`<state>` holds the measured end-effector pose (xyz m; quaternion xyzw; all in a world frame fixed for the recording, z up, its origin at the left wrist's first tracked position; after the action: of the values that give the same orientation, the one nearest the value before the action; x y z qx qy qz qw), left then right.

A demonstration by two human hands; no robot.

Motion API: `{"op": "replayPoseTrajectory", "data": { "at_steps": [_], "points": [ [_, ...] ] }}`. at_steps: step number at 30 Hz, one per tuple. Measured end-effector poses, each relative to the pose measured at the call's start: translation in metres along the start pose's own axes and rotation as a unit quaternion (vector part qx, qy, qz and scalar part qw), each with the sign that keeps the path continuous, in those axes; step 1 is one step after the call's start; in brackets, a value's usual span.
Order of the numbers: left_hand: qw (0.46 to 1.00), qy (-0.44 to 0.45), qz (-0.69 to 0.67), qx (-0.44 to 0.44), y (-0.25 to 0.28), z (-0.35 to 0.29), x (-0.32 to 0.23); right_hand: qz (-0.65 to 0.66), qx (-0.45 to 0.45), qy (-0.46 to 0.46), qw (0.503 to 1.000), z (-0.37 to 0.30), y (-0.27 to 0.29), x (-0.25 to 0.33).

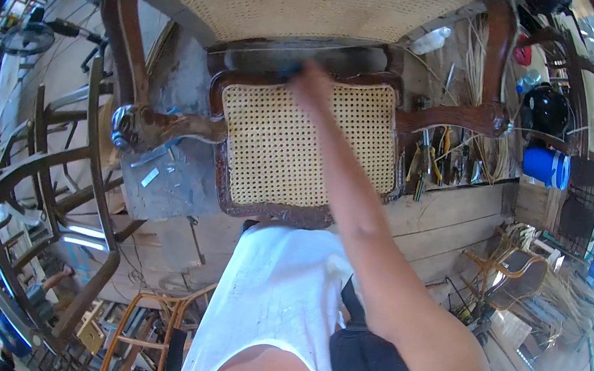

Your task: Repairing the woven rattan seat of a wooden chair using various tools.

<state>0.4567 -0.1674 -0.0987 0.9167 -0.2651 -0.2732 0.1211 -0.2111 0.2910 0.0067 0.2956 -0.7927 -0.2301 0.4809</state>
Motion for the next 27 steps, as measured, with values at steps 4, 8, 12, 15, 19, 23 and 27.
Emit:
{"op": "replayPoseTrajectory", "data": {
  "at_steps": [4, 8, 12, 15, 19, 23, 27],
  "points": [
    [0.999, -0.001, -0.026, -0.023, -0.001, -0.027, 0.015, -0.069, -0.203, -0.109, 0.971, -0.035, 0.096, -0.088],
    [0.998, -0.017, -0.041, -0.037, -0.001, -0.034, 0.026, -0.019, -0.148, -0.129, 0.980, -0.012, 0.050, -0.057],
    [0.997, -0.054, -0.047, -0.025, -0.001, -0.018, 0.006, -0.076, -0.066, 0.023, 0.995, -0.001, -0.064, 0.052],
    [0.995, -0.082, -0.057, -0.015, -0.006, -0.006, 0.002, -0.031, 0.009, 0.167, 0.986, -0.018, -0.092, 0.117],
    [0.991, -0.119, -0.067, -0.004, -0.011, 0.011, -0.001, -0.161, -0.079, 0.290, 0.940, -0.038, -0.094, 0.157],
    [0.986, -0.150, -0.078, 0.007, -0.012, 0.020, -0.006, -0.246, 0.021, 0.362, 0.899, -0.035, -0.106, 0.160],
    [0.981, -0.173, -0.091, 0.008, -0.008, 0.018, -0.015, -0.303, 0.112, 0.333, 0.886, -0.019, -0.086, 0.121]
  ]
}}
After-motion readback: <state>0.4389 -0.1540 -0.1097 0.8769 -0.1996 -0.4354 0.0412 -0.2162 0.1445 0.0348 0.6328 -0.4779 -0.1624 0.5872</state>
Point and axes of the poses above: each hand's wrist, its own z-axis towards the middle knuckle, its own y-axis out of the back of the hand, x = y × z, the point moved 7 cm from there along z, towards the middle knuckle, and after that the axes turned 15 degrees about x, right-handed, at the moved point
